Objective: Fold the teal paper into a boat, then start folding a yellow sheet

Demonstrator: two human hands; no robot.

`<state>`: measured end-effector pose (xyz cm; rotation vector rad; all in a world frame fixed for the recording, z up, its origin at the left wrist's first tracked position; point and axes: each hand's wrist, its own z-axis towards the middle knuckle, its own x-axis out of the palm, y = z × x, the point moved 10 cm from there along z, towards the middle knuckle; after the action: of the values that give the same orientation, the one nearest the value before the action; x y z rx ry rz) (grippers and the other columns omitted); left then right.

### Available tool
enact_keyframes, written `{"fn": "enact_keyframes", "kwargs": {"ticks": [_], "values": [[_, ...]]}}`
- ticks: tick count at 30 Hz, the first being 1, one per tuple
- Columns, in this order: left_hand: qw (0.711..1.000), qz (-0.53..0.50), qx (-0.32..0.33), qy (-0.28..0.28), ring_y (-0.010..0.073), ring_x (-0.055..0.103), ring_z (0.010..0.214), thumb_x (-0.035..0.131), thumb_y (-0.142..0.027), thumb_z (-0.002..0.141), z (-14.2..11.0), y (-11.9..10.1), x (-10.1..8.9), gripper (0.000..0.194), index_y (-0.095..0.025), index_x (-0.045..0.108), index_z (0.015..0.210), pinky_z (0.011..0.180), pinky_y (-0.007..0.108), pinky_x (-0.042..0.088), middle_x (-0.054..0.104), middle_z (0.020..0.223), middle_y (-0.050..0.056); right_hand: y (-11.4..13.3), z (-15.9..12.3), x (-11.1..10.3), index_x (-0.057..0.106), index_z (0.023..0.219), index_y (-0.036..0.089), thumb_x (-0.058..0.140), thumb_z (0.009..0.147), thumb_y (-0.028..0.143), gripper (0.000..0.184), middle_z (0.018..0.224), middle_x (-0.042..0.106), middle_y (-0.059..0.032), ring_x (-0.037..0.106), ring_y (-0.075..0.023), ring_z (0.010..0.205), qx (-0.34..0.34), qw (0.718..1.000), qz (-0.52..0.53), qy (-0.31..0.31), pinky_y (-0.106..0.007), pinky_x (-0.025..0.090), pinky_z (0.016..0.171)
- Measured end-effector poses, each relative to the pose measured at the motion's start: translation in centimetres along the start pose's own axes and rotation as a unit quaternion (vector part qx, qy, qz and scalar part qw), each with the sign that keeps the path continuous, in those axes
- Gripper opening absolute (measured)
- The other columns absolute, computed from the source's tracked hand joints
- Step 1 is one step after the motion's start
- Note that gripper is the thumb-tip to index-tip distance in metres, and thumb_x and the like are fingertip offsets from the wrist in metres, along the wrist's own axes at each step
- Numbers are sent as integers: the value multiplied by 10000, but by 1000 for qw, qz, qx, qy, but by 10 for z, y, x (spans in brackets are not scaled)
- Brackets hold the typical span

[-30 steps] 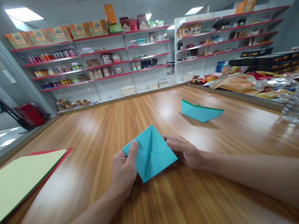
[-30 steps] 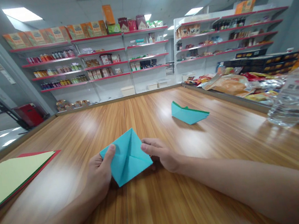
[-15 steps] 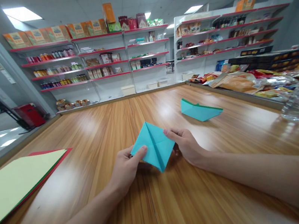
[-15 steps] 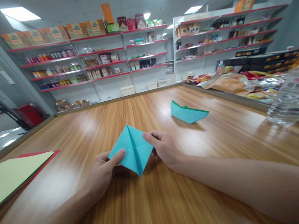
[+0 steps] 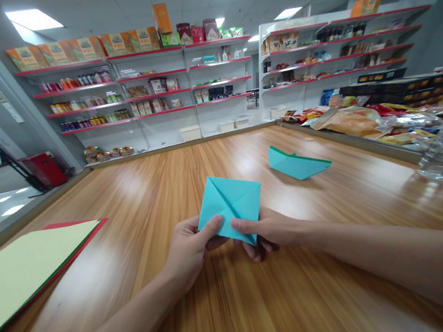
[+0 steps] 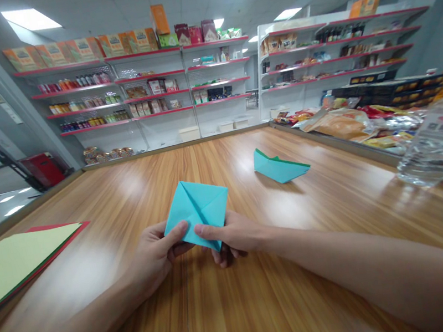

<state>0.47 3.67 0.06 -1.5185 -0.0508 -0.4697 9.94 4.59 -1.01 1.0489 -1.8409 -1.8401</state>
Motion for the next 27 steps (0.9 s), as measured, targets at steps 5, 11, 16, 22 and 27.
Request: {"fn": "enact_keyframes", "kwargs": {"ticks": [5, 11, 16, 22, 27], "values": [[999, 32, -17, 20, 194, 663, 741, 672, -330, 811, 0, 1, 1, 263, -67, 678, 814, 717, 325, 564, 705, 809, 121, 5, -2, 6, 572, 690, 119, 477, 807, 661, 563, 454, 551, 4, 447, -63, 331, -7, 999, 10, 39, -145, 267, 293], [987, 58, -94, 118, 172, 646, 500, 620, -371, 836, -3, 14, 11, 314, -63, 657, 787, 469, 232, 522, 692, 640, 129, 2, -2, 6, 572, 650, 117, 558, 784, 586, 488, 418, 543, 12, 457, -65, 317, 12, 996, 49, 72, -145, 279, 295], [992, 18, -64, 107, 176, 634, 456, 624, -349, 820, -1, 10, 15, 313, -45, 654, 750, 430, 230, 515, 687, 617, 141, 4, -4, 18, 582, 662, 108, 611, 776, 501, 409, 400, 537, 21, 487, -74, 317, 13, 981, 149, 126, -146, 286, 310], [995, -12, -55, 81, 183, 636, 453, 586, -332, 844, -2, 8, 12, 294, -54, 622, 757, 423, 236, 513, 695, 613, 155, 5, -6, 30, 586, 697, 98, 623, 785, 481, 395, 390, 540, 14, 495, -93, 315, 14, 958, 227, 176, -170, 360, 330], [998, -4, -41, 56, 194, 629, 435, 614, -365, 822, -5, 4, 10, 291, -86, 590, 739, 426, 248, 512, 671, 522, 125, 10, -9, 32, 536, 656, 119, 685, 753, 393, 326, 476, 544, 49, 422, -48, 280, 31, 934, 298, 193, -191, 430, 347]]}}
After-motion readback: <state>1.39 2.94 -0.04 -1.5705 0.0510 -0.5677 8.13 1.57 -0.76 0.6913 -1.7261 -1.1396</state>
